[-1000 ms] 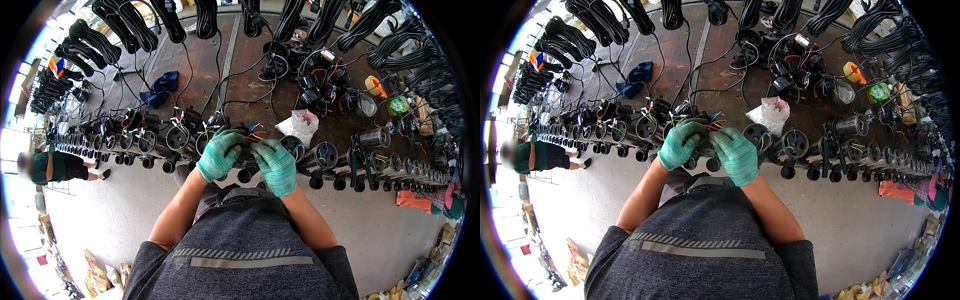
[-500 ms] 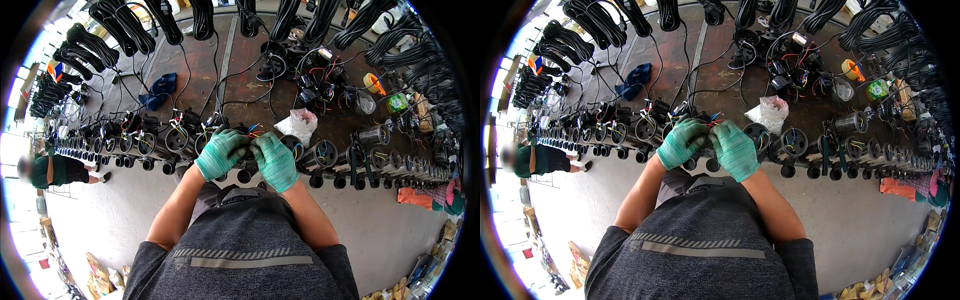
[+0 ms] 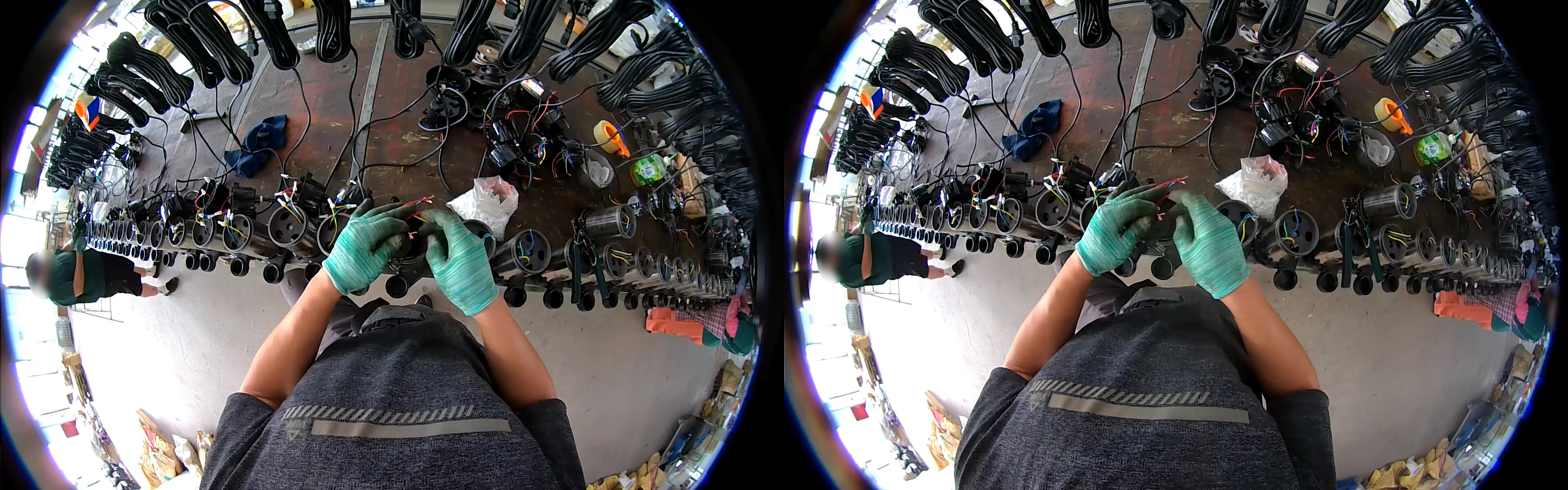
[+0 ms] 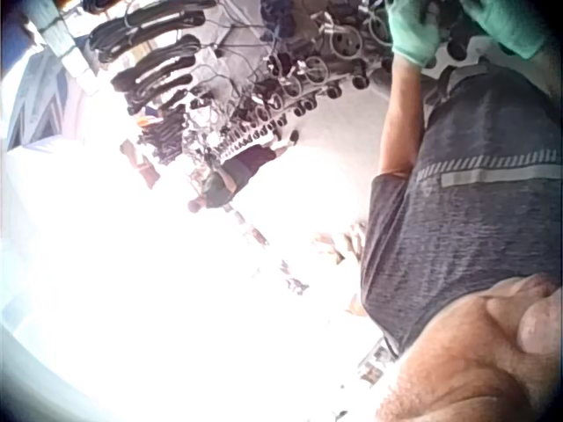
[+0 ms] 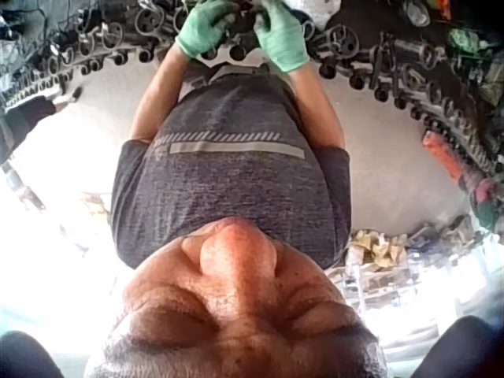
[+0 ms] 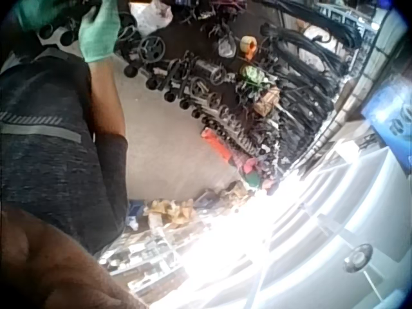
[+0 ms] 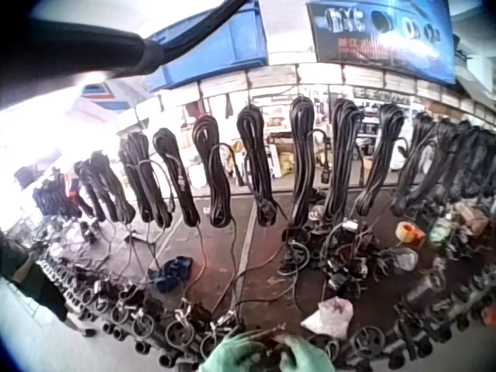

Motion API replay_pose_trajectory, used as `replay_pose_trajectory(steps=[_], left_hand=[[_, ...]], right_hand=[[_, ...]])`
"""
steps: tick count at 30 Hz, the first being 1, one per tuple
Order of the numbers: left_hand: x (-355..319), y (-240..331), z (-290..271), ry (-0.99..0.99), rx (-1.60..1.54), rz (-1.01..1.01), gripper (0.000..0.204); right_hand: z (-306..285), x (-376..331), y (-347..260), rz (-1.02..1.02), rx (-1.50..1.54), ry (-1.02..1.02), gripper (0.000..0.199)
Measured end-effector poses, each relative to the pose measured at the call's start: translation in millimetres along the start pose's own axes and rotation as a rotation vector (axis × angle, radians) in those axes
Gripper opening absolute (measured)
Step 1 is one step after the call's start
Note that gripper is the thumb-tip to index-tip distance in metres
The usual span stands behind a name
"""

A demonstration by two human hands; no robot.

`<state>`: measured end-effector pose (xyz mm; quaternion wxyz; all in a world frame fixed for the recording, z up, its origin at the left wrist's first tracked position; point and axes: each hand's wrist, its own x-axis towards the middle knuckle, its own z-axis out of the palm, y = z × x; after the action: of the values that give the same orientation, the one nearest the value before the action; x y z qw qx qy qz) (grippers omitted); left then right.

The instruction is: The person assembles cylindrical electrical components at a workbench, inserting and securing wires into the units using both hands. They repeatedly pick up components, route wires, and place the assembled units into a row of holders along the bench.

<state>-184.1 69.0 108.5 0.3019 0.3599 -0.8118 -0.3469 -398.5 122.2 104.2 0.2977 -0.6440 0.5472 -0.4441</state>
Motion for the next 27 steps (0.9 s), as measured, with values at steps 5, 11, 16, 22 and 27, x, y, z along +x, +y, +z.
replay_pose_trajectory(steps=[5, 11, 16, 22, 27], left_hand=[[-2.4, -0.2, -1.3, -0.009, -0.012, -0.02, 0.028], [-2.4, -5.7, 1.1, 0.017, -0.03, -0.01, 0.029], [-0.9, -5.2, 3.7, -0.018, 0.05, -0.036, 0.023], [1.9, -3.2, 2.1, -0.015, 0.202, 0.051, 0.024], [3.5, -0.7, 1.1, -0.012, 0.204, 0.045, 0.023]], right_hand=[[-0.7, 11.1, 3.5, -0.494, -0.344, 0.024, 0.039], [-10.3, 17.0, 6.0, -0.647, -0.577, -0.068, 0.034], [-5.3, 14.1, 6.7, -0.596, -0.574, -0.038, 0.028], [7.0, 11.3, 12.1, -0.545, -0.481, 0.073, 0.027], [6.2, 11.2, 7.0, -0.42, -0.399, 0.038, 0.017]])
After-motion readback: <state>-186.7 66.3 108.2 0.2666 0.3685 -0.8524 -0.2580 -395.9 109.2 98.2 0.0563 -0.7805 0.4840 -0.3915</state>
